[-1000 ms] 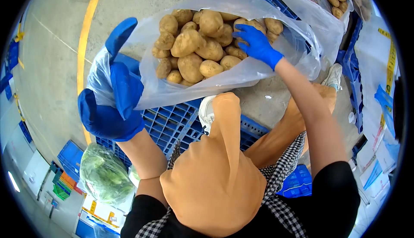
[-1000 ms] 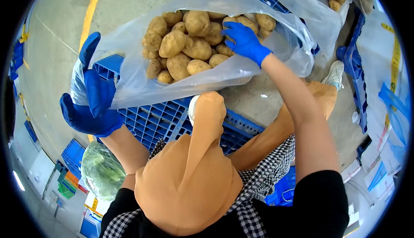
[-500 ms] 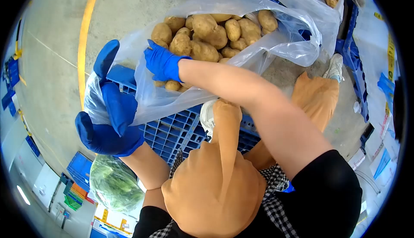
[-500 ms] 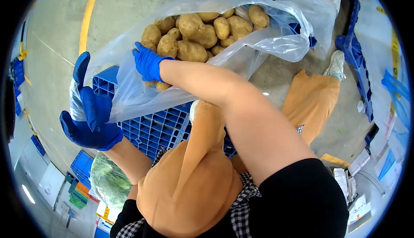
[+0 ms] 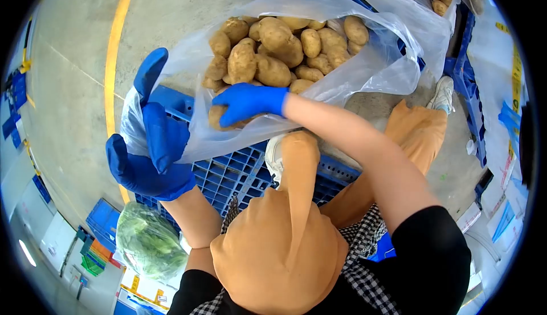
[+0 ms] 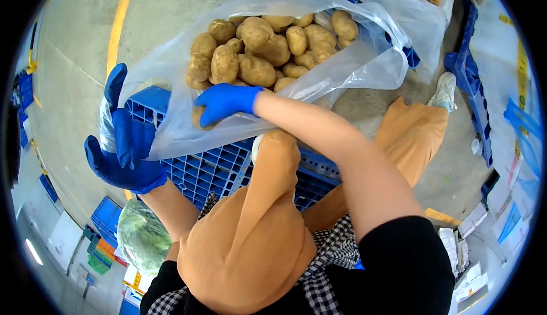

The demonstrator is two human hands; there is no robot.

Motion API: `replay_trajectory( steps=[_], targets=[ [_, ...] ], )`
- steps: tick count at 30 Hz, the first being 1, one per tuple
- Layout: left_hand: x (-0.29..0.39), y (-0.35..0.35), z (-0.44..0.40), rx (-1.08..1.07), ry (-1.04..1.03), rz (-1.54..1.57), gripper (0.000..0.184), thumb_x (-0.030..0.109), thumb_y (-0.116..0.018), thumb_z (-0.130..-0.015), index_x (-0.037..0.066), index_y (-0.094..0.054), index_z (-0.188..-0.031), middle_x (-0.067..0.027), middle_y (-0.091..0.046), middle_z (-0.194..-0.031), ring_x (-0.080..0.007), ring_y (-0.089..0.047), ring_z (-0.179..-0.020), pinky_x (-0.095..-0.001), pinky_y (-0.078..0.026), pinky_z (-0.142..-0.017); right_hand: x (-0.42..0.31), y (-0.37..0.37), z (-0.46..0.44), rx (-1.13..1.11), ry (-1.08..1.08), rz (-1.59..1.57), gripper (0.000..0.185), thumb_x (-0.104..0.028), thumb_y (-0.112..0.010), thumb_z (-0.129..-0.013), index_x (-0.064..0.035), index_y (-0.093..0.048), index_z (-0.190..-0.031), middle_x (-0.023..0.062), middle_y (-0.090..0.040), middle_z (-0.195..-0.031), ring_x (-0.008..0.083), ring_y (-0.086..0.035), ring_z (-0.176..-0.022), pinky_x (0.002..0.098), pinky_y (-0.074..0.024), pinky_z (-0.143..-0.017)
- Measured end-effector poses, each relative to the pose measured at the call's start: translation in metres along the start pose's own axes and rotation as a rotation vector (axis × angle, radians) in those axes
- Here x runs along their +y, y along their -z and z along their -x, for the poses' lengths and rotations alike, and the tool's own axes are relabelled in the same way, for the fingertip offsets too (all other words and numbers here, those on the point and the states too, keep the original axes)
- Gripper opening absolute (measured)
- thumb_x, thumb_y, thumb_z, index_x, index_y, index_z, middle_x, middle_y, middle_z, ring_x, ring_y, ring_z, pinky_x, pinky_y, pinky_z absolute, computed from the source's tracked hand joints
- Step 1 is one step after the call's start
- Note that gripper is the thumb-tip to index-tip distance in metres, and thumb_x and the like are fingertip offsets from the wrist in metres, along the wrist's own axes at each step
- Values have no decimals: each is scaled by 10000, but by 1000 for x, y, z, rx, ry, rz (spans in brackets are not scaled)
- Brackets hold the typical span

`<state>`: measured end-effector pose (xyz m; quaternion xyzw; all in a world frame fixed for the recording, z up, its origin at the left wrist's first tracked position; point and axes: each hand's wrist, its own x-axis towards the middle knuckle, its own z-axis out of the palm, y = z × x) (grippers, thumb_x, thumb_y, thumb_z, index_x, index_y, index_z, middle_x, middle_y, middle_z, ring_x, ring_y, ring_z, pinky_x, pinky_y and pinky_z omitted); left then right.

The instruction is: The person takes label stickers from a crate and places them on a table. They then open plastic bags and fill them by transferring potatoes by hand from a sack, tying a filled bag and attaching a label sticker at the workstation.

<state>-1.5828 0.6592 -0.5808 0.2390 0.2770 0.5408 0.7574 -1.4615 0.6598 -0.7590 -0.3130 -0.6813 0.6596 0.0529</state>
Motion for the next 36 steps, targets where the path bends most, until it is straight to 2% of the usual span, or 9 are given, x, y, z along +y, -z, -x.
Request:
replay_trajectory(
  steps=[3, 6, 12, 15, 18, 25, 31, 34, 36],
  targets=[
    [0, 12, 2, -57, -33, 57, 891, 299, -555, -820, -127, 28, -1342, 12, -446, -478, -45, -395, -343, -148, -322, -363, -7, 24, 47, 73, -147, -1195, 466, -196, -565, -816, -18, -443, -1230, 138, -559, -1113, 230, -566, -1000, 379, -529, -757],
    [0, 14, -6, -76, -61, 49, 899, 324, -568, -798, -164, -20, -1318, 10, -441, -466, -45, -384, -336, -155, -302, -353, -6, 30, 63, 185, 176, -1544, 515, -237, -540, -863, -13, -355, -1288, 192, -501, -1179, 299, -541, -1056, 416, -509, -839],
    [1, 8, -5, 41, -93, -10, 922, 373, -584, -766, -243, -113, -1265, 16, -414, -425, -31, -329, -311, -152, -240, -332, -24, 33, 66, 67, 338, -1918, 562, -285, -491, -905, -11, -251, -1333, 238, -410, -1263, 401, -484, -1105, 442, -477, -895],
    [1, 9, -1, 77, -88, 119, 920, 366, -582, -760, -242, -112, -1266, 8, -422, -432, -34, -333, -315, -149, -242, -337, -29, 36, 67, -2, 397, -1969, 570, -297, -487, -906, -14, -243, -1337, 235, -396, -1275, 412, -443, -1146, 446, -471, -904],
    [0, 15, -1, -32, -84, 213, 866, 216, -575, -803, -134, 12, -1334, -35, -459, -513, -74, -425, -361, -164, -357, -370, -35, 39, 69, 109, 378, -1929, 569, -289, -482, -906, -29, -231, -1346, 234, -389, -1281, 414, -421, -1164, 465, -447, -927],
    [3, 14, 11, 49, -101, 7, 845, 368, -508, -815, -188, -107, -1309, 31, -354, -431, -50, -286, -329, -168, -269, -399, -48, 49, 77, 329, 361, -1622, 501, -218, -516, -879, -45, -333, -1312, 135, -445, -1265, 298, -475, -1134, 460, -423, -934],
    [-1, 24, 22, 27, 3, 247, 833, 326, -569, -766, -165, -178, -1314, 2, -403, -519, -73, -319, -362, -205, -234, -373, -38, 64, 93, 355, -302, -1191, 355, -231, -563, -852, -77, -507, -1168, 54, -577, -1034, 143, -568, -892, 286, -494, -693],
    [2, 20, 29, 105, 23, 277, 776, 317, -511, -796, -166, -185, -1308, -10, -416, -493, -70, -311, -339, -198, -233, -361, -69, 140, 77, 258, -48, -882, 326, -273, -555, -858, -101, -525, -1133, 27, -584, -984, 114, -568, -815, 251, -470, -625],
    [2, 21, 39, 109, 11, 256, 760, 313, -500, -798, -165, -199, -1307, -9, -408, -486, -71, -307, -336, -197, -231, -361, -138, 188, 51, 526, 197, -836, 278, -223, -525, -875, -91, -524, -1120, 25, -584, -966, 122, -569, -818, 252, -472, -655]
  ],
)
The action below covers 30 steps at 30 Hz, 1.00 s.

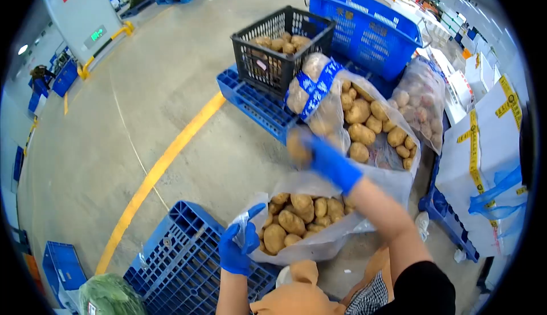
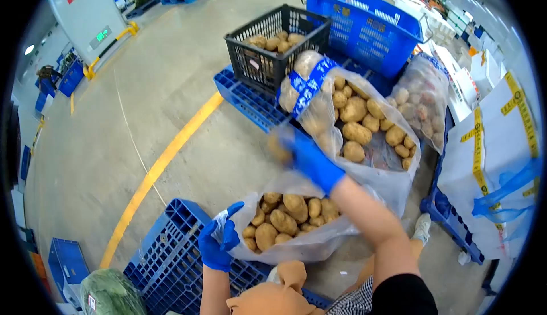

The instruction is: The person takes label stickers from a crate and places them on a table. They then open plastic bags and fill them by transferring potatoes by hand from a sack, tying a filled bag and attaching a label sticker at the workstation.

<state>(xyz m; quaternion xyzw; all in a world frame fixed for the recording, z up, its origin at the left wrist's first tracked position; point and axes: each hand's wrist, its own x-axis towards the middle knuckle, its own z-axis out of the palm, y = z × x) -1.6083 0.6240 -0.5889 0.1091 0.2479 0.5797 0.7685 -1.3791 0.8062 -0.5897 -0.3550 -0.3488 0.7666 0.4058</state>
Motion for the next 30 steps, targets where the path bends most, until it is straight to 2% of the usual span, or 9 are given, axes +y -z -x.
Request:
replay_trajectory(
  steps=[3, 8, 12, 19, 22, 23, 26, 29, 30],
  targets=[
    [-5, -1, 6, 51, 23, -57, 756, 320, -487, -795, -168, -215, -1304, 8, -369, -463, -71, -287, -336, -192, -218, -355, -88, -12, -81, -54, 473, -34, 263, -211, -510, -887, -41, -542, -1085, 61, -587, -981, 173, -569, -840, 291, -465, -721],
    [1, -6, 2, 60, 40, -152, 796, 370, -495, -823, -178, -176, -1304, 29, -336, -426, -45, -260, -323, -182, -184, -340, -78, -50, -34, -23, 594, 257, 223, -129, -567, -801, 7, -579, -976, 72, -610, -869, 185, -573, -795, 268, -459, -713],
    [16, -5, -17, -82, 29, -283, 792, 361, -503, -821, -172, -179, -1308, 28, -352, -436, -41, -268, -329, -177, -203, -349, 60, 73, 50, -225, 742, 1853, 790, -364, -722, -667, -71, -376, -1315, 229, -461, -1246, 371, -465, -1129, 381, -396, -931],
    [-17, -48, -51, 56, -82, -867, 632, 330, -523, -811, -126, -417, -1234, 24, -406, -542, -46, -339, -428, -186, -214, -411, 122, 216, 138, 430, -386, 2183, 530, -255, -617, -745, -62, -465, -1214, 201, -563, -1087, 353, -574, -962, 439, -456, -789],
    [-23, -45, -50, 168, -103, -882, 782, 383, -528, -804, -181, -269, -1281, 44, -391, -514, -33, -312, -392, -183, -207, -381, 117, 259, 144, 575, -282, 2025, 328, -207, -577, -746, -58, -563, -1038, 154, -620, -830, 323, -613, -787, 417, -473, -666],
    [-17, -39, -43, -16, -81, -607, 524, 293, -487, -849, -127, -442, -1161, -17, -454, -571, -77, -354, -401, -179, -249, -383, 121, 270, 153, 623, 10, 2024, 151, -133, -525, -761, -43, -606, -851, 180, -593, -656, 256, -606, -581, 393, -479, -560],
    [-11, -40, -30, -133, -14, -514, 827, 374, -503, -820, -215, -157, -1286, 10, -382, -489, -50, -302, -354, -168, -208, -351, 143, 265, 165, 641, -74, 982, 237, -176, -524, -782, -8, -588, -937, 103, -595, -678, 166, -590, -688, 314, -478, -627],
    [-2, -25, -16, -98, -41, -447, 849, 385, -495, -819, -183, -106, -1316, -22, -487, -525, -27, -313, -323, -151, -219, -333, 117, 89, 125, 186, -118, 590, 266, -124, -549, -818, -25, -584, -1062, 96, -595, -870, 166, -547, -671, 276, -481, -688],
    [3, -21, -13, -125, -47, -433, 830, 379, -483, -826, -175, -115, -1320, -46, -527, -568, -23, -309, -321, -146, -215, -331, 120, 43, 119, 99, 242, 768, 189, -122, -538, -813, -23, -577, -968, 103, -589, -824, 214, -550, -649, 315, -473, -648]
  ],
)
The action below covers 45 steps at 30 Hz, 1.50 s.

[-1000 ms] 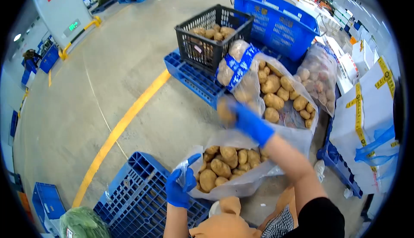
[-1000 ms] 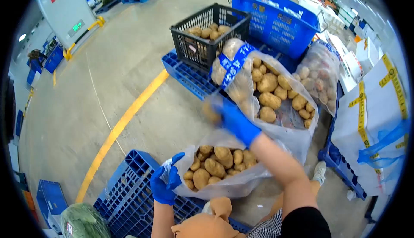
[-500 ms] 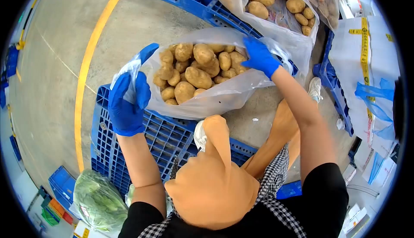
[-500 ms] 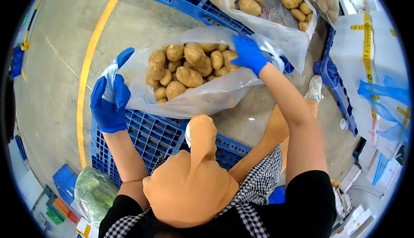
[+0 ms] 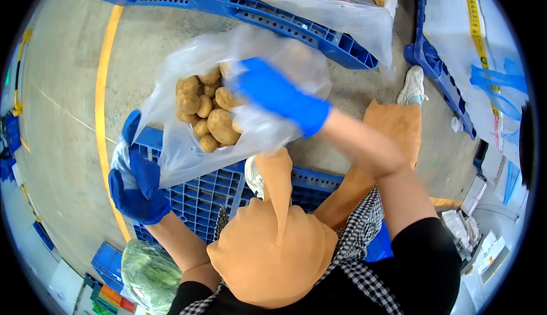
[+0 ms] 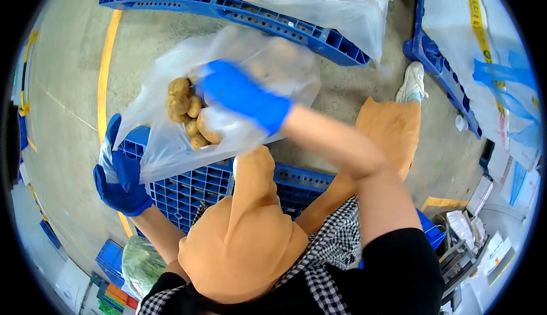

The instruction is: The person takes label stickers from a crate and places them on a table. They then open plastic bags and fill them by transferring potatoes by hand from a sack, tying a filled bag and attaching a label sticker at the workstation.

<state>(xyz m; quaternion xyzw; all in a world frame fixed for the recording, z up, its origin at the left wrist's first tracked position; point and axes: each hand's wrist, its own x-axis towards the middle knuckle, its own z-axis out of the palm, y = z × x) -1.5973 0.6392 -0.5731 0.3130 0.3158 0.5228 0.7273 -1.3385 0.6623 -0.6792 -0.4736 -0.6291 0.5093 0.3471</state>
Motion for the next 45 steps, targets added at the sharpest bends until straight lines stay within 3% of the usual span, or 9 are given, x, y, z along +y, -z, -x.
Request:
replay_trajectory(
  steps=[3, 8, 13, 20, 23, 26, 32, 38, 45],
  targets=[
    [-4, -7, 7, 196, -128, -592, 666, 338, -437, -884, -131, -237, -1313, -157, -589, -954, -104, -536, -666, -194, -440, -690, -83, -71, -1, 2, 335, 160, 121, -136, -526, -745, -15, -539, -745, 218, -543, -720, 388, -541, -644, 438, -429, -558],
    [11, 35, 10, 77, -76, -2, 625, 325, -408, -908, -60, -209, -1359, -62, -554, -778, -56, -503, -614, -174, -411, -542, -94, -47, 30, -338, -82, -475, 193, -220, -523, -796, -31, -562, -799, 177, -588, -788, 295, -589, -763, 384, -459, -691],
    [25, -16, -43, -149, 115, -6, 677, 262, -444, -884, -55, -105, -1377, -10, -465, -672, -19, -437, -555, -142, -378, -500, -71, 108, 46, 389, -740, -1106, 398, -224, -493, -821, 26, -524, -1129, 138, -598, -1015, 238, -615, -814, 341, -514, -737],
    [-109, -189, -35, -847, -82, -541, 361, 215, -613, -752, -44, -546, -995, -204, -573, -750, -340, -583, -740, -397, -462, -664, 94, 237, 93, 905, -544, -895, 251, -186, -533, -787, -3, -612, -940, 117, -626, -886, 241, -616, -785, 367, -523, -723],
    [-96, -176, -51, -1058, -128, -740, 406, 209, -593, -814, 17, -519, -1164, -142, -584, -1027, -293, -569, -940, -361, -452, -805, 86, 240, 68, 903, -525, -750, 231, -166, -537, -791, -14, -618, -946, 90, -631, -881, 219, -613, -788, 329, -505, -725],
    [-61, -84, -46, -460, 200, -466, 432, 101, -529, -853, 11, -424, -1262, -111, -548, -1123, -195, -538, -1020, -298, -430, -889, 71, 237, 52, 686, -265, -85, 213, -139, -533, -796, -14, -614, -948, 73, -630, -871, 201, -605, -778, 308, -475, -694],
    [27, -24, -37, -16, 279, 164, 786, 266, -502, -837, -137, -53, -1340, -6, -438, -501, -43, -343, -340, -158, -282, -348, 29, 212, 14, 770, 4, 1053, 232, -115, -556, -821, -18, -587, -1029, 58, -607, -900, 142, -556, -835, 266, -444, -761],
    [16, -43, -39, 41, 247, 166, 787, 274, -471, -875, -70, 35, -1371, 36, -413, -464, -18, -325, -312, -156, -312, -360, -28, 93, 7, -37, 508, 580, 505, -284, -672, -754, -92, -500, -1189, 126, -574, -993, 290, -576, -827, 383, -463, -745],
    [21, -28, -19, 3, 330, 121, 795, 286, -471, -878, -79, 41, -1365, 20, -450, -480, -25, -356, -330, -147, -310, -367, 57, 32, 143, -1061, -168, 627, 290, -255, -649, -671, -110, -599, -917, 115, -616, -812, 330, -600, -744, 425, -477, -640]
  ],
)
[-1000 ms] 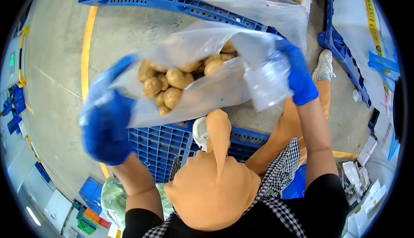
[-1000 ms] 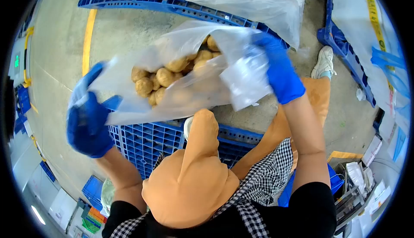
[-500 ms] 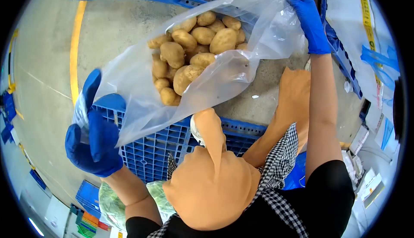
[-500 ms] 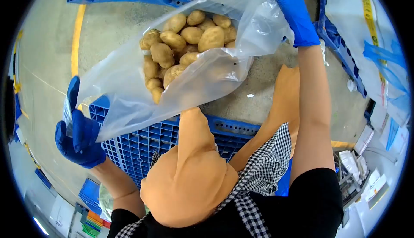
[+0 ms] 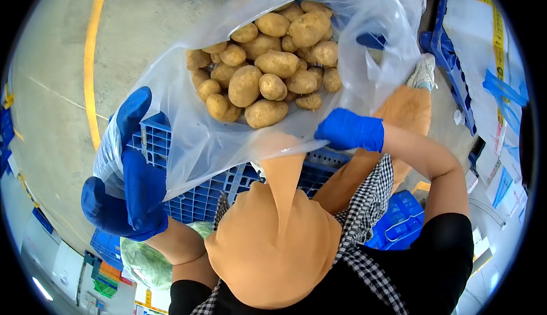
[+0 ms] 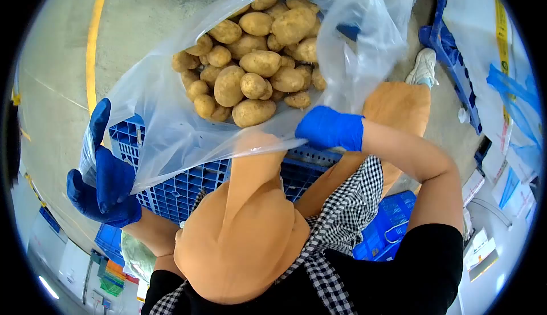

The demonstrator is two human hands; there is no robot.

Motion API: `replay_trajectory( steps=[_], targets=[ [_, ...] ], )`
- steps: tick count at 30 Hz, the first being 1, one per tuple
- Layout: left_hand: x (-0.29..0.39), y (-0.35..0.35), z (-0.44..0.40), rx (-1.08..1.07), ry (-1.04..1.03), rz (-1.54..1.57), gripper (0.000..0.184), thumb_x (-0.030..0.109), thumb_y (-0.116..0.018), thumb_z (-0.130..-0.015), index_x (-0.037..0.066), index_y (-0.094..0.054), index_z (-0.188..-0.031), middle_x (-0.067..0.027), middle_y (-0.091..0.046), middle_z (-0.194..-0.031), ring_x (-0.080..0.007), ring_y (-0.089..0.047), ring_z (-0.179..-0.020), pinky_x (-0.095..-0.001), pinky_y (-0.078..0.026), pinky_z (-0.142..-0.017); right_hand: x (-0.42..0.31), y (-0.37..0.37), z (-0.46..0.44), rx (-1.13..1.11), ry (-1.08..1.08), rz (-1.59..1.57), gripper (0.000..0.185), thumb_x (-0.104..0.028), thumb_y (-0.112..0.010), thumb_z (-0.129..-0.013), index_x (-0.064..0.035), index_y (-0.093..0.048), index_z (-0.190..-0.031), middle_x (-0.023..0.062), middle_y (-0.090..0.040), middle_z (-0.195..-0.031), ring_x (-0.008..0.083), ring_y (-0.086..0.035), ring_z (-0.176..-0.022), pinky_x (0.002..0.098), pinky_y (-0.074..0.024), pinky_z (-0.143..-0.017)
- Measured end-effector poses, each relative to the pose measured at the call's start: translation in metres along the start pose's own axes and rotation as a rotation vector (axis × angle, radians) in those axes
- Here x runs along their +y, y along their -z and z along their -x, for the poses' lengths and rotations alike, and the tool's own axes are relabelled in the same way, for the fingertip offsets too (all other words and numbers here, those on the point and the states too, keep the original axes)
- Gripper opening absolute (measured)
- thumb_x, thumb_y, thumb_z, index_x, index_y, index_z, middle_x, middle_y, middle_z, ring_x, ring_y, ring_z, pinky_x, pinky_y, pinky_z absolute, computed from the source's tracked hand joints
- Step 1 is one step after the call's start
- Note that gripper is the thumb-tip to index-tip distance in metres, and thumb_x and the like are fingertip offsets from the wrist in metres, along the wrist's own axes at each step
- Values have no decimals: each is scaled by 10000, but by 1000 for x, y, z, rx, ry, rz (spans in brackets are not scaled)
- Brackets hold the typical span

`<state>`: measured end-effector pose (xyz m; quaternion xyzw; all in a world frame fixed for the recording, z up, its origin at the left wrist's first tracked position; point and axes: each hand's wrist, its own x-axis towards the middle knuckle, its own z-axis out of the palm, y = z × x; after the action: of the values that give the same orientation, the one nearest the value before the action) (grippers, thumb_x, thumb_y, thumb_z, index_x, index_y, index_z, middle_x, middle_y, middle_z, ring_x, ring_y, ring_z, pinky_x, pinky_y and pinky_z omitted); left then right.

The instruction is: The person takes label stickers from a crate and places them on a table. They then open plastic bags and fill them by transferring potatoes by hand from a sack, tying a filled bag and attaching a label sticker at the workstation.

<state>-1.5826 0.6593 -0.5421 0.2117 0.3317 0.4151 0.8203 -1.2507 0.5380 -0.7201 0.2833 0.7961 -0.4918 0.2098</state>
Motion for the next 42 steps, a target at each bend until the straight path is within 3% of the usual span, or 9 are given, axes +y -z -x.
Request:
replay_trajectory(
  steps=[4, 13, 17, 19, 21, 31, 36, 39, 42],
  targets=[
    [-6, 0, -5, 6, 15, -24, 763, 287, -452, -889, -65, 19, -1374, 18, -445, -487, -16, -360, -342, -134, -293, -364, -19, -10, 6, -114, -94, 20, 195, -205, -630, -656, -117, -594, -826, 102, -605, -719, 329, -599, -677, 418, -474, -590],
    [40, 8, -41, -70, 1, -30, 689, 293, -402, -922, 17, 1, -1407, 13, -452, -500, 4, -360, -356, -111, -255, -351, -35, 91, 9, 676, -43, -411, 181, -278, -626, -736, -100, -607, -715, 130, -586, -655, 329, -575, -606, 405, -448, -534],
    [41, 10, -71, -213, 114, -64, 821, 322, -436, -882, -56, 114, -1362, -118, -595, -932, -95, -470, -454, -222, -446, -487, -78, 130, 33, 802, 269, -559, 118, -188, -660, -731, -84, -606, -729, 113, -590, -647, 320, -569, -592, 371, -439, -513],
    [11, 4, -66, 114, -16, -100, 765, 311, -489, -839, -130, -117, -1340, -172, -586, -919, -199, -544, -607, -321, -466, -681, -82, 115, 41, 619, 329, -872, 123, -166, -658, -756, -61, -597, -737, 116, -581, -640, 316, -555, -576, 341, -427, -497],
    [-6, 13, -71, -128, -8, -288, 689, 294, -474, -846, -157, -219, -1300, -171, -583, -819, -229, -557, -678, -305, -458, -668, -81, 97, 44, 395, 329, -837, 123, -175, -618, -767, -54, -609, -758, 136, -593, -668, 329, -565, -599, 361, -445, -533],
    [-6, 25, -50, 247, -91, -184, 475, 249, -448, -857, -185, -456, -1050, -205, -570, -725, -116, -326, -323, -199, -277, -350, -12, 73, 34, -175, -130, -513, 430, -409, -641, -757, -77, -582, -1025, 133, -614, -850, 277, -596, -769, 357, -466, -686],
    [-27, 26, -39, 768, -194, -303, 434, 243, -454, -848, -153, -492, -1023, -185, -581, -703, -122, -354, -329, -197, -298, -376, 33, 82, 52, 595, -693, -709, 597, -426, -535, -847, -6, -421, -1255, 209, -593, -1014, 263, -588, -770, 344, -470, -755],
    [-14, 16, -40, 236, -38, -186, 467, 260, -457, -846, -161, -455, -1047, -170, -566, -680, -109, -342, -324, -190, -288, -367, 48, 63, 72, 1144, -783, -313, 529, -307, -583, -832, -50, -432, -1269, 200, -586, -1037, 267, -591, -721, 339, -480, -749],
    [-15, 8, -40, 146, -38, -145, 494, 275, -459, -850, -150, -400, -1096, -158, -554, -681, -103, -341, -329, -186, -294, -363, 55, 56, 94, 840, -814, -340, 479, -259, -585, -831, -55, -468, -1249, 163, -593, -1047, 232, -602, -760, 316, -478, -747]
  ],
)
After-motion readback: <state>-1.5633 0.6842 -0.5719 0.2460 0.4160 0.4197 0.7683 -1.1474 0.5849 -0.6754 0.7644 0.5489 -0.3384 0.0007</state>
